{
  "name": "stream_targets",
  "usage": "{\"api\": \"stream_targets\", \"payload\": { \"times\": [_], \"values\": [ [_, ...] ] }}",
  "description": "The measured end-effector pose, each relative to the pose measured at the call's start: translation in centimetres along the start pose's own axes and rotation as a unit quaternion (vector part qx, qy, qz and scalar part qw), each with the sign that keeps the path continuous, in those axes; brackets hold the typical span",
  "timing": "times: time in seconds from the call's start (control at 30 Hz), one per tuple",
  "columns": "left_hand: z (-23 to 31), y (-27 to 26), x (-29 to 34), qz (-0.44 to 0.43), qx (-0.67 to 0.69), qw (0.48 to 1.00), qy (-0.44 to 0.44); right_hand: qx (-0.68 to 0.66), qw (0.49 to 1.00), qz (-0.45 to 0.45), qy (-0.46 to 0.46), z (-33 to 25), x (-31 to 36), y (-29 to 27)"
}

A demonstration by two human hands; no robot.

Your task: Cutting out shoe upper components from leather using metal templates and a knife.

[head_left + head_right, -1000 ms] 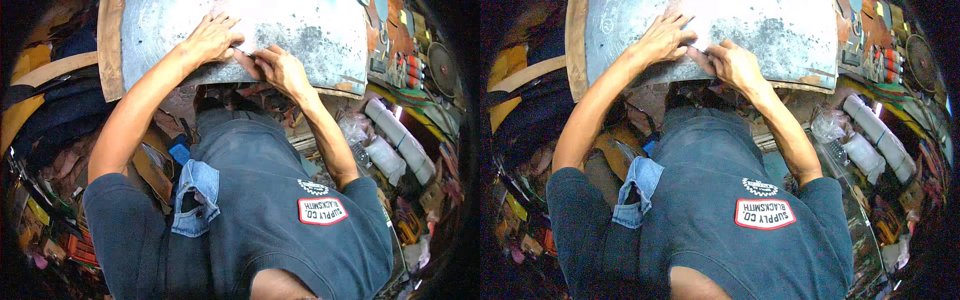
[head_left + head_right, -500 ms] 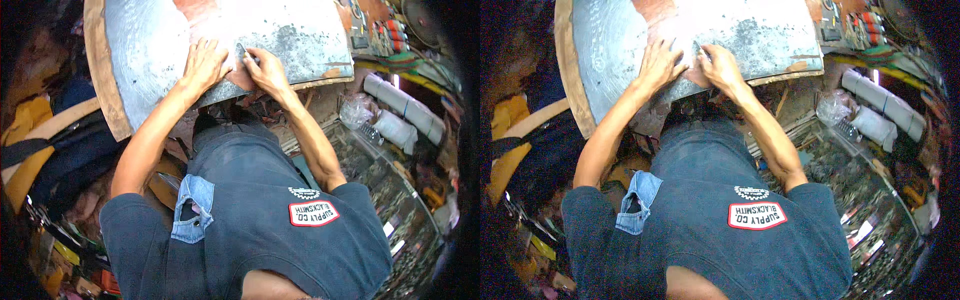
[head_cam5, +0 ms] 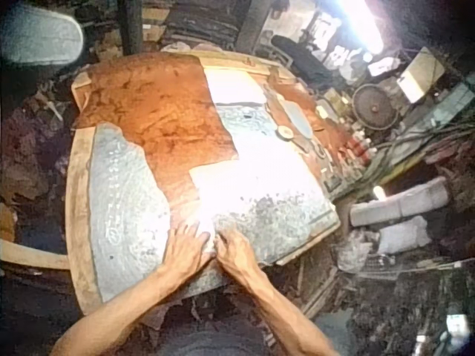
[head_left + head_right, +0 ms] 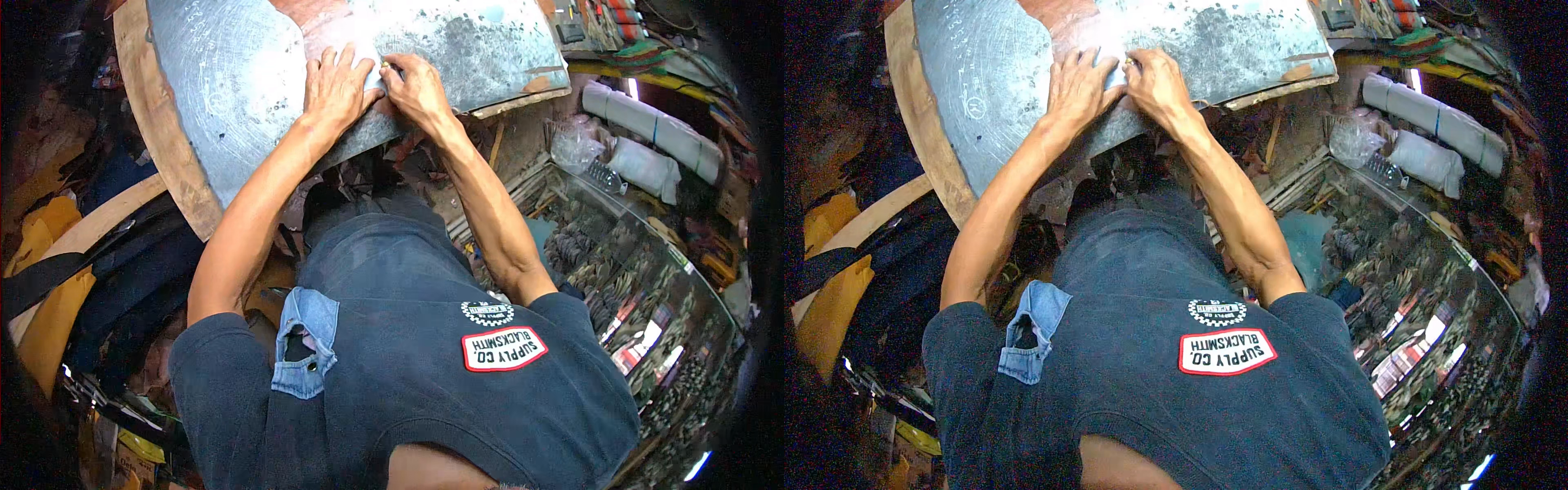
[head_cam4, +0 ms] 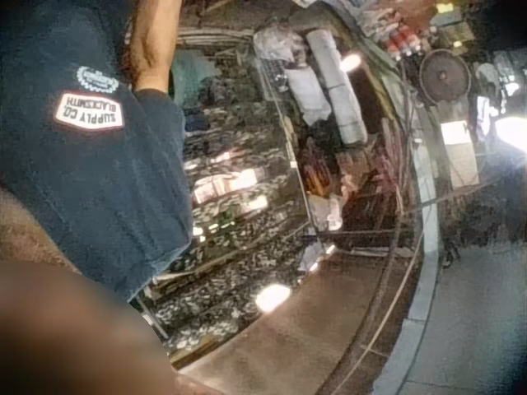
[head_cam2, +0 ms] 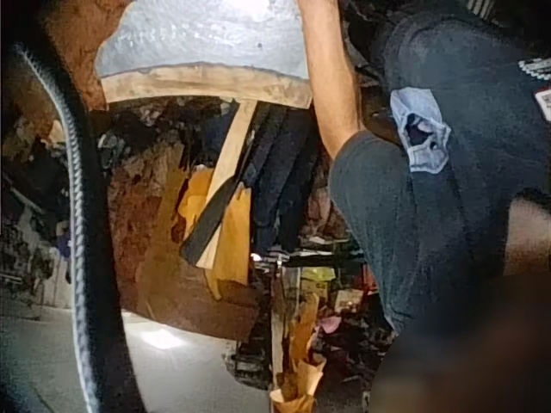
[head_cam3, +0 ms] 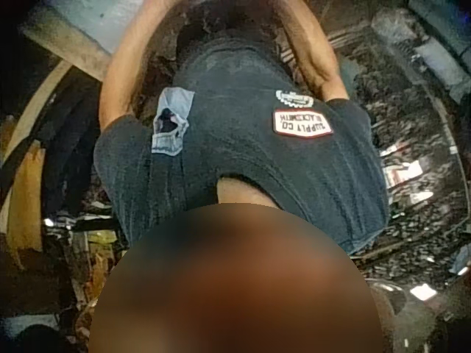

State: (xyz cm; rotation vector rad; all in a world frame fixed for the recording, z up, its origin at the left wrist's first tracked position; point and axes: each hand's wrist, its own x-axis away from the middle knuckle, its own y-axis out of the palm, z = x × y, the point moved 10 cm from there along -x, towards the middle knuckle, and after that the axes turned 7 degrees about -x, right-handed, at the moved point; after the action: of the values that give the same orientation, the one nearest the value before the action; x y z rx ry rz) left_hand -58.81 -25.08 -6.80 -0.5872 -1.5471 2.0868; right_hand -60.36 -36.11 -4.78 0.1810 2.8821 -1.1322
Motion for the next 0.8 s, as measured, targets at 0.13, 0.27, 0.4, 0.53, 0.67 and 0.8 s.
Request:
{"api": "stream_targets", "payload": {
  "times": [0.13, 0.27, 0.4, 0.53, 0.67, 0.8],
  "values": [
    [-0.1, -0.2, 0.1, 0.03, -0.007, 1.0, 0.003, -0.002, 0.999, -0.008, 0.052, -0.3, 2.7, -0.7],
    [-0.1, -0.3, 0.1, 0.041, 0.007, 0.999, 0.007, -0.002, 0.998, -0.008, 0.064, -0.8, 5.8, -1.1],
    [-0.1, -0.2, 0.1, 0.025, 0.004, 1.0, 0.008, 0.025, 0.996, -0.035, 0.083, -1.8, 7.3, -1.3],
    [0.1, -0.5, 0.0, 0.039, -0.006, 0.999, 0.011, 0.016, 0.999, 0.003, 0.052, -1.9, 7.9, -1.5],
    [0.0, -0.4, 0.3, 0.057, -0.014, 0.998, 0.01, 0.026, 0.995, -0.027, 0.095, -0.7, 7.9, -1.3],
    [0.4, -0.5, -0.2, 0.034, -0.005, 0.999, 0.002, 0.068, 0.996, 0.006, 0.06, 0.0, 7.8, -1.8]
  ]
}}
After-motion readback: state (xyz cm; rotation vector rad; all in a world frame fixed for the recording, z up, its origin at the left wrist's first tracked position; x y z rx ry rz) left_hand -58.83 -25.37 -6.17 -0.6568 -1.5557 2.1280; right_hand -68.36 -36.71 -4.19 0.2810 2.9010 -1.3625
